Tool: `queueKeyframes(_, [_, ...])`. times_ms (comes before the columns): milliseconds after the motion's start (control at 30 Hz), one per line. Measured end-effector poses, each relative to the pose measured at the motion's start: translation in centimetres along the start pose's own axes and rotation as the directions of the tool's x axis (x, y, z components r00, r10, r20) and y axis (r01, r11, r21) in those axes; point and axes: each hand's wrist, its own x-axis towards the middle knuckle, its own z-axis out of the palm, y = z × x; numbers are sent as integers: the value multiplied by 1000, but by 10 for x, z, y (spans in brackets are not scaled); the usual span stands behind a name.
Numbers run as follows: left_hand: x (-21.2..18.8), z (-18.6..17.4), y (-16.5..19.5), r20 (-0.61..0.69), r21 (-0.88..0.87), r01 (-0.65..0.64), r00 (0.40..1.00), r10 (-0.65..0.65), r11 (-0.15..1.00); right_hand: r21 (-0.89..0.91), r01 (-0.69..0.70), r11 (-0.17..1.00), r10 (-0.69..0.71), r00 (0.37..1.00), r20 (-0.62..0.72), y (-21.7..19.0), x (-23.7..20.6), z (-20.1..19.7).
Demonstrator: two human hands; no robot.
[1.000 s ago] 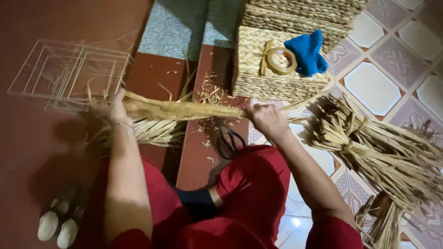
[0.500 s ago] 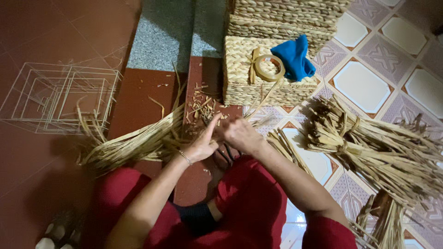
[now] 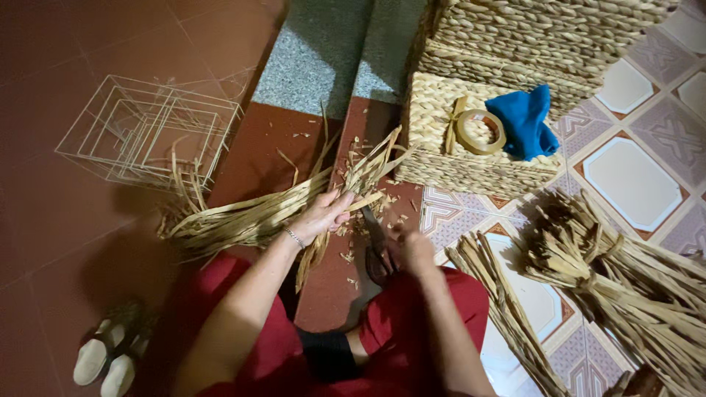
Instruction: The person sits on the floor and uses shears to trim the ends of dried palm leaves. They hold bundles of leaves, cut the tips, and place the trimmed pieces aside. The process is repeated with multiple bundles throughout the clip.
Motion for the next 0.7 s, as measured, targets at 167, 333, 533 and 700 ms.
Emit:
queueKeyframes(167, [-7,3,8,-87,-19,31,996,-33,999,-269,-152,951,210,956,203,25,-6,91])
queueKeyframes(333, [-8,-3,12,-114,-91,27,993,-37,995,-342,-139,929,248,921,299,36,4,109])
queueKeyframes(533, [-15,-12,19,-157,-232,-53,988,17,971,-30,-323,946,322,920,222,34,6,104])
queueKeyframes(700, [-23,-18,24,-169,-277,-109,984,63,955,211,-295,932,280,955,98,25,9,87])
